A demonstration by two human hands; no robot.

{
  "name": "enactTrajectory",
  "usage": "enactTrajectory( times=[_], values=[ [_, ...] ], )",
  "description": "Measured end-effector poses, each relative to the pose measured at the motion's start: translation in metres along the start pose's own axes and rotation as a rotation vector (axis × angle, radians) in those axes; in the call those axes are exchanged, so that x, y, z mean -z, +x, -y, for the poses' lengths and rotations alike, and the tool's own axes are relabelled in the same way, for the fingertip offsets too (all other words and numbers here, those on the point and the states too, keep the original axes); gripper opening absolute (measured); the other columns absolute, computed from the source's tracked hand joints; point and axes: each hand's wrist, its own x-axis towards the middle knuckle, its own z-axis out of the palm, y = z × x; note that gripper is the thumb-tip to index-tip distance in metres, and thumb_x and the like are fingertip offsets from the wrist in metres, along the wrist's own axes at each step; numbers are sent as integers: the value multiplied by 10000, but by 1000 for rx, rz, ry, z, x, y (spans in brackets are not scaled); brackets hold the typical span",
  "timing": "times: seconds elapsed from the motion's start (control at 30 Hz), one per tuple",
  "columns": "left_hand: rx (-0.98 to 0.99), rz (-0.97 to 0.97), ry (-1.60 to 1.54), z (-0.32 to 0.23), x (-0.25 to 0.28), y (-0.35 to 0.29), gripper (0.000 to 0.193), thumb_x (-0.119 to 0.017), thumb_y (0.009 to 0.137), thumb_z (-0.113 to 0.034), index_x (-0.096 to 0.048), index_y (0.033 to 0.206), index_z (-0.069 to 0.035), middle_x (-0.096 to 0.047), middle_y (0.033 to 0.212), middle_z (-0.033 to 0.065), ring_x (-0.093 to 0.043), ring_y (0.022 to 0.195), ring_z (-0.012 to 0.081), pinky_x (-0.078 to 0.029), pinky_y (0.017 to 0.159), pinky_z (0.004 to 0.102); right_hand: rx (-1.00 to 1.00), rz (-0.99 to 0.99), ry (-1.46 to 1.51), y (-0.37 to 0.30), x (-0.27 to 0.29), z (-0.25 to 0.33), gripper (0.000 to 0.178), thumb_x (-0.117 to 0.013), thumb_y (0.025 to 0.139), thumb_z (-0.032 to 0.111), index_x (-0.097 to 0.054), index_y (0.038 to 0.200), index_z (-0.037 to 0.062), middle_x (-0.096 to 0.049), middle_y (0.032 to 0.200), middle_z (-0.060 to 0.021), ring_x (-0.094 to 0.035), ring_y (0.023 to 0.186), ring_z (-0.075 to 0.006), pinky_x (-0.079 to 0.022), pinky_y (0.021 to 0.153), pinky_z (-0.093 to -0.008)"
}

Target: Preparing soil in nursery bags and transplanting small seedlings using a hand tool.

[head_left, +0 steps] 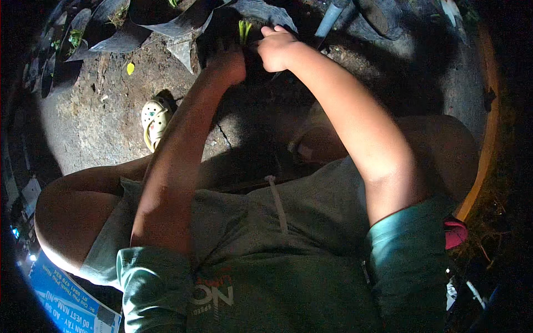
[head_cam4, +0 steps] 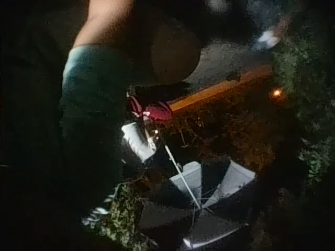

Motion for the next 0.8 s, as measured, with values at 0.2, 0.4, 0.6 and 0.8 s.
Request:
enactTrajectory(
  times=[0.2, 0.4, 0.6, 0.8],
  values=[
    [-81, -157, -388, 24, 7, 16, 463, -634, 701, -237, -522, 1081, 4, -589, 980, 208, -561, 944, 350, -441, 843, 393, 24, 79, -17, -1, 5, -1, 302, -520, 691, 189, -659, 928, 62, -579, 1078, -90, -384, 1167, -230, -250, 1011, -396],
    [-76, -488, -584, 17, 4, 19, 274, -662, 687, -255, -632, 855, -41, -610, 777, 187, -602, 774, 332, -484, 681, 403, 30, 116, -157, 2, 3, 4, 294, -504, 712, 200, -671, 916, 71, -571, 1123, -97, -318, 1243, -243, -222, 1019, -379],
    [-60, -495, -414, 18, 1, 22, 204, -636, 712, -209, -644, 833, -45, -598, 762, 194, -591, 741, 350, -487, 654, 398, 21, 67, -171, 3, 4, 4, 288, -512, 700, 199, -675, 906, 79, -577, 1119, -76, -332, 1235, -226, -237, 1006, -374],
    [-88, -560, -424, 15, -2, 15, 203, -639, 730, -203, -649, 872, -58, -601, 791, 187, -592, 746, 343, -480, 641, 379, 2, -179, -169, 11, -2, -18, 217, -510, 739, 173, -673, 873, 125, -594, 1043, 19, -434, 1083, -171, -331, 929, -361]
  ],
)
